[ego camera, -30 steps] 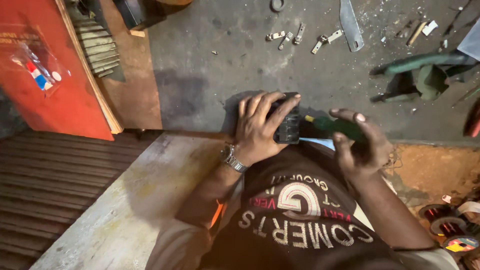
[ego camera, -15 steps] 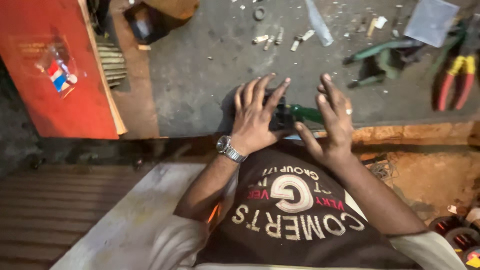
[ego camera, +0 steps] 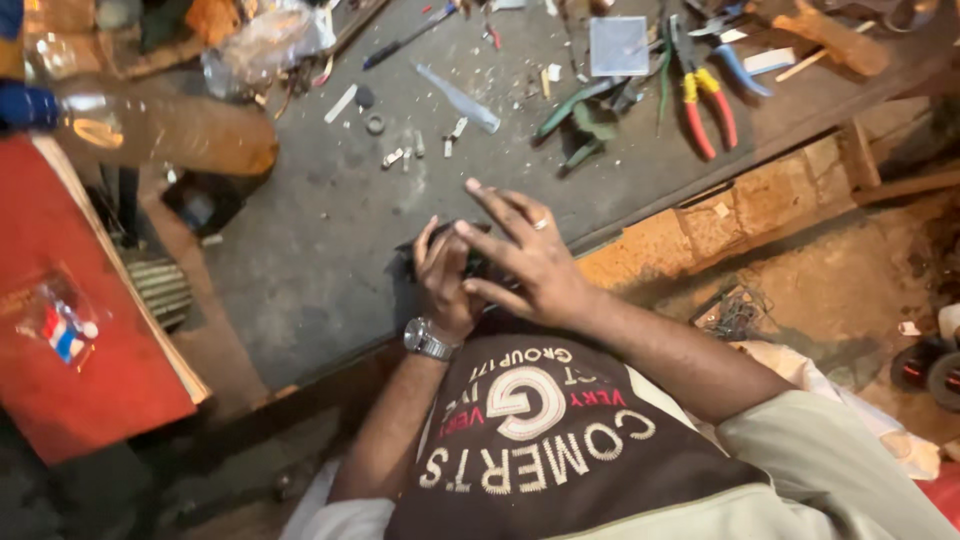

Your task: The person handles a small wooden block with metal terminals, then uses a screwdriver to adjust screws on a black electrical component on the workbench. They also use pliers to manipulate small metal parts. The task involves disassembly and adjustment of electrical hardware.

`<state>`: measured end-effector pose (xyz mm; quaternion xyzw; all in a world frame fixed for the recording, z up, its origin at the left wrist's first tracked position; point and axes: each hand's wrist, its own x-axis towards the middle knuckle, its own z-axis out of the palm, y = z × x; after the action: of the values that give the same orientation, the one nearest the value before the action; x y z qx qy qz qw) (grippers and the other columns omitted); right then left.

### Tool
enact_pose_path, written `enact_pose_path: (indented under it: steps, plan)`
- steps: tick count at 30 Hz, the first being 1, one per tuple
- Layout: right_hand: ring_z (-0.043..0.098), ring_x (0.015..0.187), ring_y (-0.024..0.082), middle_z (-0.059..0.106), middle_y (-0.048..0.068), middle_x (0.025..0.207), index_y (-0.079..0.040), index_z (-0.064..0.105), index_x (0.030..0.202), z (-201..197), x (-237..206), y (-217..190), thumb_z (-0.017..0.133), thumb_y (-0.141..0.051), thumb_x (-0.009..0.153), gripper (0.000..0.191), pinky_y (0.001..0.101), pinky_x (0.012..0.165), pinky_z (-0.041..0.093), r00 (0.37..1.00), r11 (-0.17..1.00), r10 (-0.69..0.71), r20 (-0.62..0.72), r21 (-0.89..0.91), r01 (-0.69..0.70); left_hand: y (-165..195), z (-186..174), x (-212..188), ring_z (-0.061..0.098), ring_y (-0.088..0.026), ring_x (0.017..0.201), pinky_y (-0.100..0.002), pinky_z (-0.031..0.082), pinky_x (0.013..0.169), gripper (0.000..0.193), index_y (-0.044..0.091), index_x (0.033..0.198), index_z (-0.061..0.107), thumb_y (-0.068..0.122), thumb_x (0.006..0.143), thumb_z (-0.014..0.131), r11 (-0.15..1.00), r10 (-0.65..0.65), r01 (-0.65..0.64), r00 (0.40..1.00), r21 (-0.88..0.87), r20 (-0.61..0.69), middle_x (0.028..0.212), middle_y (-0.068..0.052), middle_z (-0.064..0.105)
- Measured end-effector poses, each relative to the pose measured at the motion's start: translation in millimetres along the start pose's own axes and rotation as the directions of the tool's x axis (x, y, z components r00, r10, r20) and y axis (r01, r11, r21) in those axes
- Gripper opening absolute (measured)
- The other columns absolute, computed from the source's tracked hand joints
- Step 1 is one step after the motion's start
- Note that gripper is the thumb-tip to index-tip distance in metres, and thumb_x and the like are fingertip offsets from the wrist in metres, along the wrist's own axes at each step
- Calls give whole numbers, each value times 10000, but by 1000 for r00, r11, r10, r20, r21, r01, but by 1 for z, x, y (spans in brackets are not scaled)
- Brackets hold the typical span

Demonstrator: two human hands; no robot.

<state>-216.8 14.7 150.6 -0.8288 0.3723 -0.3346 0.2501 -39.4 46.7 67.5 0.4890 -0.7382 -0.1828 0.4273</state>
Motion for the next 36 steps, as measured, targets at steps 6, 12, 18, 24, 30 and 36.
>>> enact_pose_path:
  steps: [6, 12, 18, 24, 30, 36]
  plan:
    - [382, 1483, 409, 309, 229, 1646, -112, 472, 1525, 1, -13, 19, 749, -358, 911, 718, 559, 1189, 300, 1000, 1000, 6, 18, 15, -6, 2, 2, 5, 725, -326, 1068, -652, 419, 1182, 254, 4, 1252, 559, 149, 1044, 577, 997, 61, -59, 998, 46, -23, 1129, -141, 718]
    - [453, 1511, 369, 471, 202, 1601, -39, 433, 1594, -56, -43, 123, 708, -152, 1050, 620, 477, 1231, 417, 764, 901, 381, -521, 21, -434, 14, -8, 10, 706, -346, 1184, -674, 346, 1209, 267, -6, 1255, 544, -14, 993, 595, 1000, -9, 10, 1000, -18, 15, 1225, -176, 706]
    - [498, 1221, 477, 534, 292, 1400, -55, 615, 1467, -92, -80, 174, 876, -305, 880, 690, 589, 942, 406, 731, 569, 520, -442, -459, -682, 17, -16, 15, 677, -301, 1240, -751, 189, 1207, 242, 48, 1199, 553, 31, 962, 604, 998, -30, 25, 996, 58, 89, 1244, -128, 706]
    - [722, 913, 258, 735, 112, 1052, -55, 691, 1271, -94, -74, 193, 824, -423, 987, 483, 402, 786, 534, 554, 520, 716, -425, -204, -829, 17, -16, 10, 678, -287, 1234, -780, 178, 1192, 199, 82, 1144, 559, 56, 958, 626, 996, -44, 36, 995, 86, 91, 1174, -83, 711]
    - [595, 712, 168, 689, 110, 935, 9, 696, 1180, -106, -83, 157, 687, -160, 995, 251, 279, 581, 433, 429, 380, 869, -246, 887, -262, 15, -11, 10, 688, -272, 1215, -772, 184, 1209, 178, 84, 1156, 553, 85, 986, 607, 993, -50, 42, 996, 107, 78, 1235, -106, 709]
    - [616, 751, 177, 621, 97, 941, -59, 561, 1173, -84, -64, 60, 662, 30, 908, 298, 291, 668, 520, 710, 498, 654, -261, 855, -145, 14, -9, 7, 687, -282, 1221, -759, 179, 1221, 224, 69, 1171, 558, 108, 965, 637, 993, -47, 37, 995, 112, 86, 1280, -138, 695]
